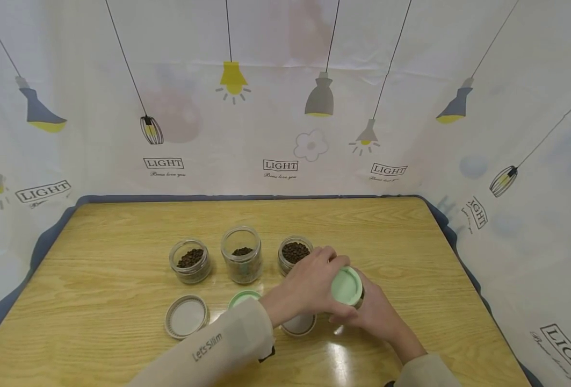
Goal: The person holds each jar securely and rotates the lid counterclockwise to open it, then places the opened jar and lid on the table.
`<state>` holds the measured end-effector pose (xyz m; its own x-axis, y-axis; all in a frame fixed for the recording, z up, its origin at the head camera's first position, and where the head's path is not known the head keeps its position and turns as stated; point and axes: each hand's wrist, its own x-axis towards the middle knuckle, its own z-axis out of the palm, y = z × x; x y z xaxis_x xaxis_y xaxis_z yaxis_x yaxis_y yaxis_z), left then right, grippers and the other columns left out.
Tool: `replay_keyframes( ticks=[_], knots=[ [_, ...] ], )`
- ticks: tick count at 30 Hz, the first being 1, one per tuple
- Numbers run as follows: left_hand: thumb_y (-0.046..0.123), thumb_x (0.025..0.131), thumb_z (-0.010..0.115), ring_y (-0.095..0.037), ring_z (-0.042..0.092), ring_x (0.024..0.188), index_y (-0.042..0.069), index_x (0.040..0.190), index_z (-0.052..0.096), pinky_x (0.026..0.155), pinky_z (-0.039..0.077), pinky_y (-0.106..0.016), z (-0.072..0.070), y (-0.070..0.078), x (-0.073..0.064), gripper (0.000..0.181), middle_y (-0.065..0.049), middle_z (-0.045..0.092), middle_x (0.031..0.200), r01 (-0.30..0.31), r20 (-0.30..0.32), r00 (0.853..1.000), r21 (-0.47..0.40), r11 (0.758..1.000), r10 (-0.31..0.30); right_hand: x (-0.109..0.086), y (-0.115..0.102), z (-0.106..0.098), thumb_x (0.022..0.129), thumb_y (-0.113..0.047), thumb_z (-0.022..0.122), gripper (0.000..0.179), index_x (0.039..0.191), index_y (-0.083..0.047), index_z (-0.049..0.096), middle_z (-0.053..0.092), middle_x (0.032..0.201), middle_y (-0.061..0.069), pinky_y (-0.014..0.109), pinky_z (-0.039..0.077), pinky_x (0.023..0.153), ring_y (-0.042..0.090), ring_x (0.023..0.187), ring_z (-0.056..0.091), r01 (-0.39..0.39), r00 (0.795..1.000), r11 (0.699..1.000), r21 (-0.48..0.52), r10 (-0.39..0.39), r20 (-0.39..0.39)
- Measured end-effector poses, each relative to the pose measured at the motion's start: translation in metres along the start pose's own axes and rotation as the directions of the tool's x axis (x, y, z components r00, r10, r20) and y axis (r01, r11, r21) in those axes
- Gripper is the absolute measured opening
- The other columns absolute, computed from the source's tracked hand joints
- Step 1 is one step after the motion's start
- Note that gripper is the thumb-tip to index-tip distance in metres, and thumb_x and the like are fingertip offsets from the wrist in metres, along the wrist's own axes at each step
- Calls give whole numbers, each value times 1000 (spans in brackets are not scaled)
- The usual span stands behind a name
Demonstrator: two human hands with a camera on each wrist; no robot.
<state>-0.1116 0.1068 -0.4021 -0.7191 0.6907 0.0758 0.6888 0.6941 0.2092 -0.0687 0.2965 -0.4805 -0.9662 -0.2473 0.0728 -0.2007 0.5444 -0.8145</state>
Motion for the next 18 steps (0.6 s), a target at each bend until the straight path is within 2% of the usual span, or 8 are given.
replay_keyframes(
  ticks=[5,6,8,11,13,15,18],
  knots=[
    [82,66,63,-8,48,94,26,132,50,71,45,-18,1,1,0,87,5,53,112,31,22,999,24,999,-32,0,1,1,68,-26,90,91,144,-18,40,59,125,2,27,53,84,5,106,58,-4,1000,1000,-2,4,0],
    [85,65,61,-9,48,95,26,131,50,73,46,-19,1,1,0,90,5,52,112,35,33,999,34,999,-36,0,1,1,68,-27,90,91,144,-19,40,59,126,2,27,53,84,6,106,58,-2,1000,1000,-4,2,4],
    [89,61,59,-10,50,104,27,137,44,84,48,-24,1,0,-1,100,4,51,122,28,60,998,45,999,-30,0,1,1,69,-28,89,91,144,-20,39,59,127,1,28,53,86,6,108,57,3,1000,1000,-20,-2,9],
    [88,59,61,-15,46,129,30,149,31,107,43,-33,-3,-4,-2,112,3,40,148,-28,100,995,20,999,26,0,2,0,68,-30,90,94,145,-21,37,58,129,0,29,52,89,5,110,57,10,1000,999,-45,-9,13],
    [80,62,68,-17,37,141,33,153,24,115,35,-38,-7,-7,-2,111,4,30,158,-72,122,990,-35,997,75,1,2,-1,67,-31,90,95,145,-20,37,58,129,0,28,51,90,4,111,56,10,1000,999,-53,-9,10],
    [70,67,74,-17,33,144,37,153,24,116,34,-37,-11,-9,-2,105,6,28,160,-112,147,982,-78,991,122,1,2,-1,66,-30,90,94,144,-18,39,58,129,0,27,50,92,3,112,56,8,1000,999,-49,-7,10],
    [57,71,80,-14,34,144,40,152,26,113,38,-35,-15,-11,-1,98,8,30,159,-138,192,969,-114,984,158,1,3,-1,68,-31,90,93,144,-15,39,58,131,0,25,49,92,2,112,55,-6,1000,999,-43,7,18]
  ],
)
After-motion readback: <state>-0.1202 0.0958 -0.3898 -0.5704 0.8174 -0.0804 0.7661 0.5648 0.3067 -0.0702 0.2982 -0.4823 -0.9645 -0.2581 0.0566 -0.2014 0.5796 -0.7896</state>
